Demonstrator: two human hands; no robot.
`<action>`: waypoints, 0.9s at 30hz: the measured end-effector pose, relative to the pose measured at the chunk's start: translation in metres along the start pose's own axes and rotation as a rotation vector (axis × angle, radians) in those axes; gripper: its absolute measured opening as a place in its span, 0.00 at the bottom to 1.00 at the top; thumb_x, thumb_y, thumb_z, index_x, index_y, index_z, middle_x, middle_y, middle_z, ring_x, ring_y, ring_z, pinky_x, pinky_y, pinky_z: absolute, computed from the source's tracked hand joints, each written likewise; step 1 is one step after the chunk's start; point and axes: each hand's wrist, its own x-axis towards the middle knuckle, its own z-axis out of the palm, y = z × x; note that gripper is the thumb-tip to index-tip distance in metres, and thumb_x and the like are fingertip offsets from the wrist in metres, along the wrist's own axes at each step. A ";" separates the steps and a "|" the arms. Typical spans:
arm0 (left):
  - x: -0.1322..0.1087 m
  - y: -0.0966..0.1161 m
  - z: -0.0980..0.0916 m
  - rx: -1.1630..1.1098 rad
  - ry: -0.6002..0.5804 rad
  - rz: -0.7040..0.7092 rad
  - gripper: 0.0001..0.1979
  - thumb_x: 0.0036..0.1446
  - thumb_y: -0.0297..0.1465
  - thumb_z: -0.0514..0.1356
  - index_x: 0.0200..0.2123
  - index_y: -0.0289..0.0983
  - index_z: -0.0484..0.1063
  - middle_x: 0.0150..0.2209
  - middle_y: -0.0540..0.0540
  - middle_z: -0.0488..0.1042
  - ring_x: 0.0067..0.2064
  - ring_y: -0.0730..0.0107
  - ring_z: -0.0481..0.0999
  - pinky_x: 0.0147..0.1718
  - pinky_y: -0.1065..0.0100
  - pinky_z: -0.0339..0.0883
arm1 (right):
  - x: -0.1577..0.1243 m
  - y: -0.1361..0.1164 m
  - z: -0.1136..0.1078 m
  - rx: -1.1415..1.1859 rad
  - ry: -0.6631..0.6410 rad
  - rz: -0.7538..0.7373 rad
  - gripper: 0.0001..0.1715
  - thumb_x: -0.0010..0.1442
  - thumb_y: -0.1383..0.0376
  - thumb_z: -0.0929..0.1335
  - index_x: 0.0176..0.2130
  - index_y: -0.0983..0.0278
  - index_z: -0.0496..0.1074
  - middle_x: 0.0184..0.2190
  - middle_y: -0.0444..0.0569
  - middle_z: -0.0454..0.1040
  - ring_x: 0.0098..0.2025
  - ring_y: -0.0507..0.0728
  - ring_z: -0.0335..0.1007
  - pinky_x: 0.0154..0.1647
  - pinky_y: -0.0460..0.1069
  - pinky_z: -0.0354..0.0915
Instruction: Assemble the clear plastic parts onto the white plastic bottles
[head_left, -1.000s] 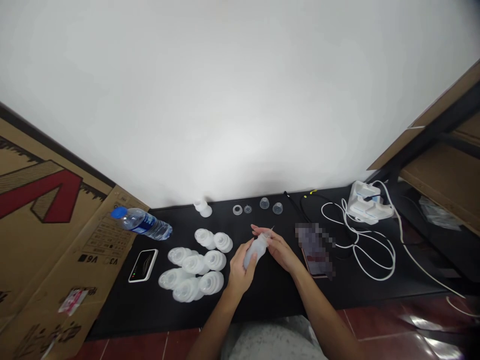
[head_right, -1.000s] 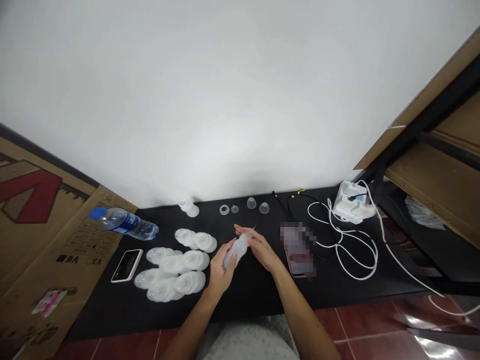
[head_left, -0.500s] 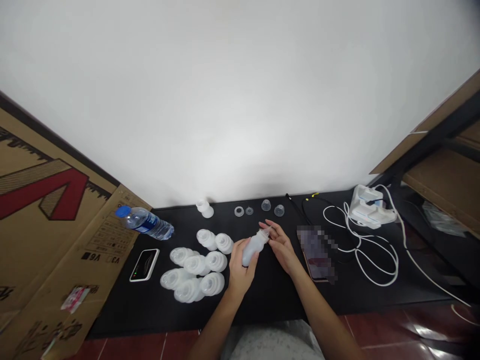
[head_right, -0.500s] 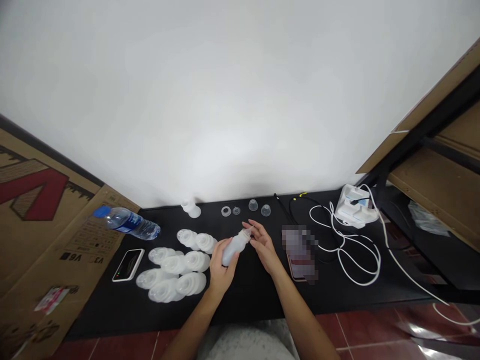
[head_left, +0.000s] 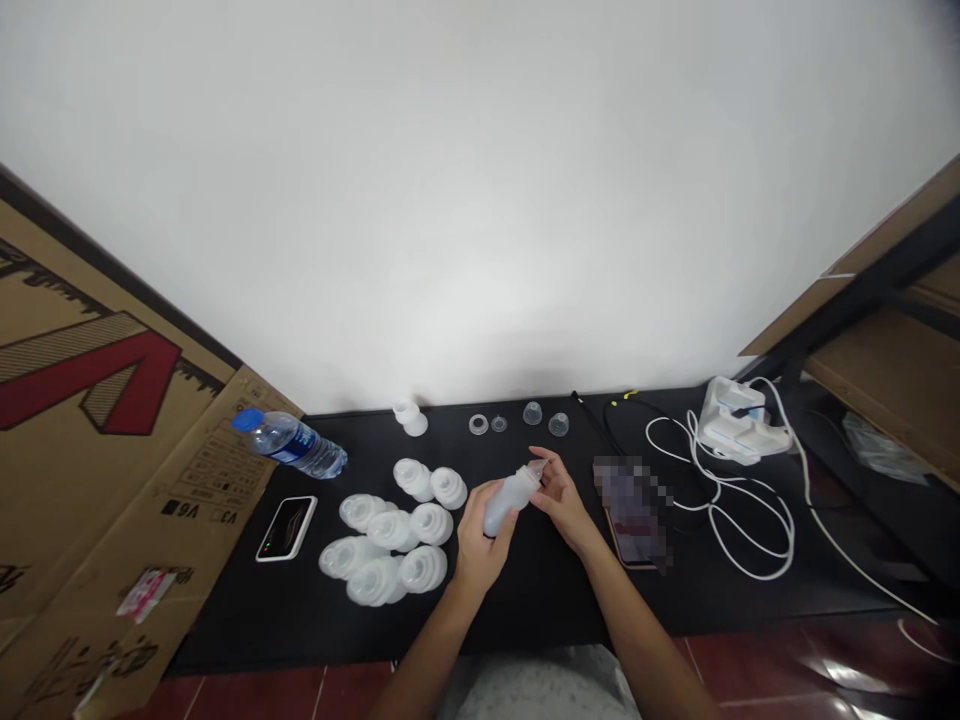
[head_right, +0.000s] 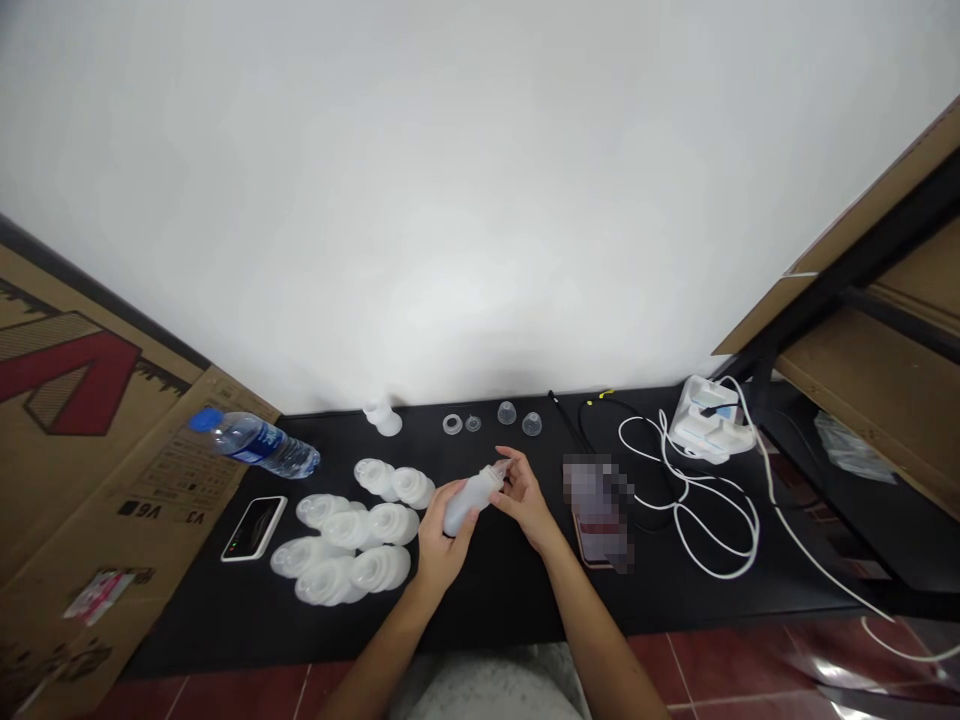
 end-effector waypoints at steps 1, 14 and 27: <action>0.000 0.000 0.000 -0.003 -0.003 0.001 0.17 0.72 0.34 0.63 0.62 0.41 0.73 0.57 0.38 0.80 0.58 0.52 0.82 0.58 0.51 0.79 | 0.000 0.000 0.000 0.006 -0.014 0.000 0.47 0.56 0.48 0.83 0.67 0.51 0.68 0.55 0.53 0.77 0.56 0.65 0.75 0.56 0.55 0.71; -0.002 -0.002 -0.001 -0.036 -0.041 0.017 0.17 0.72 0.35 0.63 0.62 0.41 0.74 0.56 0.38 0.80 0.58 0.51 0.82 0.57 0.51 0.79 | -0.001 -0.001 -0.002 0.025 -0.036 -0.004 0.44 0.59 0.49 0.82 0.68 0.51 0.68 0.51 0.50 0.77 0.49 0.62 0.74 0.50 0.53 0.70; -0.001 -0.002 0.001 -0.052 -0.050 0.047 0.18 0.70 0.33 0.65 0.61 0.42 0.74 0.56 0.39 0.81 0.57 0.53 0.82 0.56 0.53 0.80 | 0.002 0.003 -0.005 -0.027 0.102 -0.069 0.36 0.53 0.50 0.85 0.56 0.55 0.76 0.37 0.44 0.74 0.39 0.58 0.73 0.42 0.51 0.70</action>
